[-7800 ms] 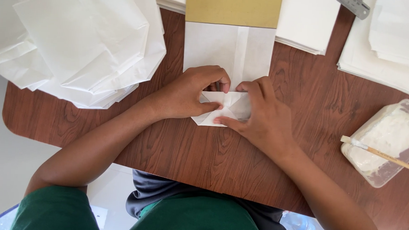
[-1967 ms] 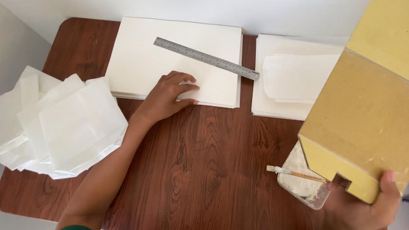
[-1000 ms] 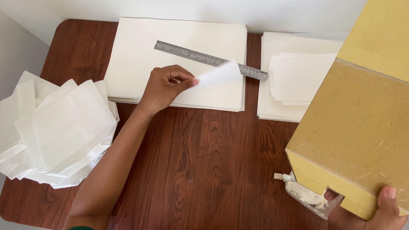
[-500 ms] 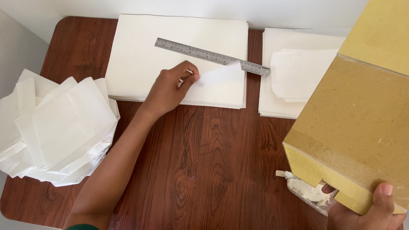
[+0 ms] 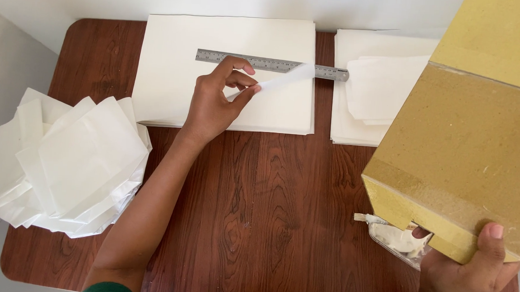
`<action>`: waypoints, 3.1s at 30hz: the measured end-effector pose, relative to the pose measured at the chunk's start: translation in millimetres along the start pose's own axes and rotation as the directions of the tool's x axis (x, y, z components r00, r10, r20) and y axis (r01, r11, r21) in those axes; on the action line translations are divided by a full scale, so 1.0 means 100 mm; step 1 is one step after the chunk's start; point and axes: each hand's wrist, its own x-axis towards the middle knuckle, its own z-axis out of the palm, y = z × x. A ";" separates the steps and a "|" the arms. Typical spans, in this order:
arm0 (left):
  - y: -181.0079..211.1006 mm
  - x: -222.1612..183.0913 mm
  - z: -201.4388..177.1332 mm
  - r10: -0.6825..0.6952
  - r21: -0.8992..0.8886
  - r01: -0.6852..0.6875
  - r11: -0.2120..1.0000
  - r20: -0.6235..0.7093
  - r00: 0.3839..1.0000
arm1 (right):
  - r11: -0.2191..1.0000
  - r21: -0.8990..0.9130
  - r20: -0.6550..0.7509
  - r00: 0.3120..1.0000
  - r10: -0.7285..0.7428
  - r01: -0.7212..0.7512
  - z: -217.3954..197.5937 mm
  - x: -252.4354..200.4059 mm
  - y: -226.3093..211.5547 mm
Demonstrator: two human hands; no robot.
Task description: Manually assembling bags by folding the bottom, applying glue with a brush, and pressing the seams.
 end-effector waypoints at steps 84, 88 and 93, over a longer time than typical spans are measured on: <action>0.43 -2.95 -0.57 -0.371 0.729 0.275 0.627 -0.032 0.928 | 0.804 -0.420 0.666 0.745 -0.041 0.420 0.17 -1.54 0.34; 0.42 -2.94 -0.58 -0.386 0.721 0.281 0.633 -0.020 0.922 | 0.658 -0.461 0.814 0.579 0.046 0.596 0.16 -1.60 0.12; 0.32 -3.02 -0.58 -0.192 0.844 0.094 0.528 0.011 0.981 | 0.486 -0.365 0.913 0.407 0.020 0.794 -0.01 -1.54 0.28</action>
